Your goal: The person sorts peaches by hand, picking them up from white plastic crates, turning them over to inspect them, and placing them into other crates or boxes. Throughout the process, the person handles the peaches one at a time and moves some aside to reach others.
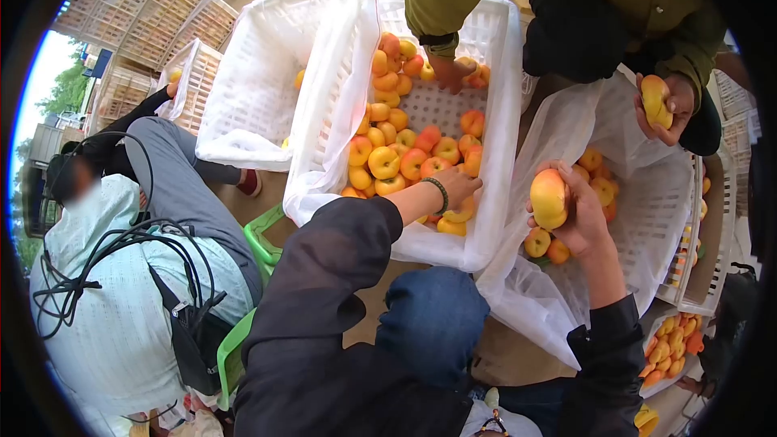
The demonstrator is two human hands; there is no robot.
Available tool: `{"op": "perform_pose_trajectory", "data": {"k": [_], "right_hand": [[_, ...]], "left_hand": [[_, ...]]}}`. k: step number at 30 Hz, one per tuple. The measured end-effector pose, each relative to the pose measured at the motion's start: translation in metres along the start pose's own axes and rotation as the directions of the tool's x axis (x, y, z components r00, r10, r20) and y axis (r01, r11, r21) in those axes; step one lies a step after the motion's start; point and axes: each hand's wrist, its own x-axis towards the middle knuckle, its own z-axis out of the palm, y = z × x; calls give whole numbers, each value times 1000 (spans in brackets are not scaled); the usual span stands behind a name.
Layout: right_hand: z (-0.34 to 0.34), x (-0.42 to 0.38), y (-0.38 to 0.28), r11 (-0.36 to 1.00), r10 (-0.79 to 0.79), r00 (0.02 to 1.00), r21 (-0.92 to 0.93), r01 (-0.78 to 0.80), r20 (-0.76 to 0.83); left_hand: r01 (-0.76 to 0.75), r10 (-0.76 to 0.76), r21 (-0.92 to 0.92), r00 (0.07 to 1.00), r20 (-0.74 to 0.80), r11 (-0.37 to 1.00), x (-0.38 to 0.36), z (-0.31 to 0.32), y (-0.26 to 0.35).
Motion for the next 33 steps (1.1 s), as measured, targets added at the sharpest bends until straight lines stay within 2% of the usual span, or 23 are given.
{"op": "perform_pose_trajectory", "data": {"k": [2, 3, 5, 6, 7, 8, 9, 10, 11, 12, 14, 15, 17, 20, 21, 22, 24, 26, 28, 29, 30, 32, 33], "right_hand": [[3, -4, 1, 1000, 13, 1000, -3, -13, 0], [4, -6, 3, 999, 33, 999, -10, -33, -32], [15, -13, 0, 998, 48, 994, -33, -51, -96], [9, -15, 0, 999, 29, 995, -33, -33, -98], [-4, -14, 1, 994, 38, 999, -105, -37, 11], [-10, -15, 1, 985, 51, 992, -172, -30, 118], [4, -23, -3, 974, 63, 995, -221, -43, 84], [8, -23, -2, 976, 38, 995, -218, -16, 95], [15, -23, -2, 958, 27, 992, -285, 8, 120], [23, -22, -2, 936, 19, 989, -351, 34, 147], [47, -23, 0, 907, -7, 984, -414, 81, 177], [60, -24, 3, 912, -31, 986, -400, 95, 165], [77, -30, 4, 916, -20, 983, -390, 91, 183], [92, -38, 8, 897, -121, 966, -391, 205, 228], [91, -39, 11, 897, -130, 968, -391, 207, 214], [88, -37, 14, 891, -127, 977, -412, 189, 173], [81, -35, 22, 886, -132, 984, -432, 170, 117], [79, -35, 27, 887, -175, 977, -411, 209, 120], [82, -38, 29, 889, -152, 981, -418, 188, 117], [84, -39, 30, 902, -174, 977, -377, 209, 125], [85, -41, 31, 914, -196, 972, -334, 229, 130], [90, -53, 30, 909, -176, 980, -365, 199, 96], [97, -57, 28, 901, -150, 986, -401, 168, 75]], "left_hand": [[57, -53, -41, 994, 95, 998, 1, 0, -8], [60, -57, -31, 995, 83, 998, 2, 5, -13], [109, -119, 51, 960, 252, 993, 9, 9, -21], [99, -112, 65, 963, 245, 993, 0, -7, -22], [170, -114, -221, 963, 246, 960, -13, -26, -30], [227, -114, -483, 961, 253, 846, -30, -47, -33], [218, -107, -464, 961, 254, 859, -47, -64, -30], [158, -9, -806, 982, 186, 571, -66, -80, -25], [73, 51, -984, 995, 82, 161, -83, -92, -17], [69, 42, -981, 996, 78, 181, -95, -100, -8], [-103, 170, -964, 974, -148, -246, -116, -105, 12], [-112, 168, -966, 974, -153, -232, -123, -104, 22], [-151, 153, -888, 959, -237, -434, -132, -97, 41], [-229, 99, -872, 949, -299, -433, -140, -90, 64], [-270, 34, -874, 950, -310, -405, -144, -92, 77], [-258, 54, -877, 951, -305, -406, -143, -91, 79], [-176, 157, -789, 933, -325, -589, -143, -87, 82], [-159, 199, -762, 914, -354, -627, -143, -80, 91], [-365, -31, -810, 918, -396, -459, -150, -76, 109], [-397, -51, -835, 911, -410, -381, -152, -78, 113], [-407, -60, -831, 907, -417, -380, -152, -77, 114], [-453, -283, -774, 889, -360, -442, -150, -71, 113], [-459, -312, -742, 886, -342, -490, -150, -63, 105]]}}
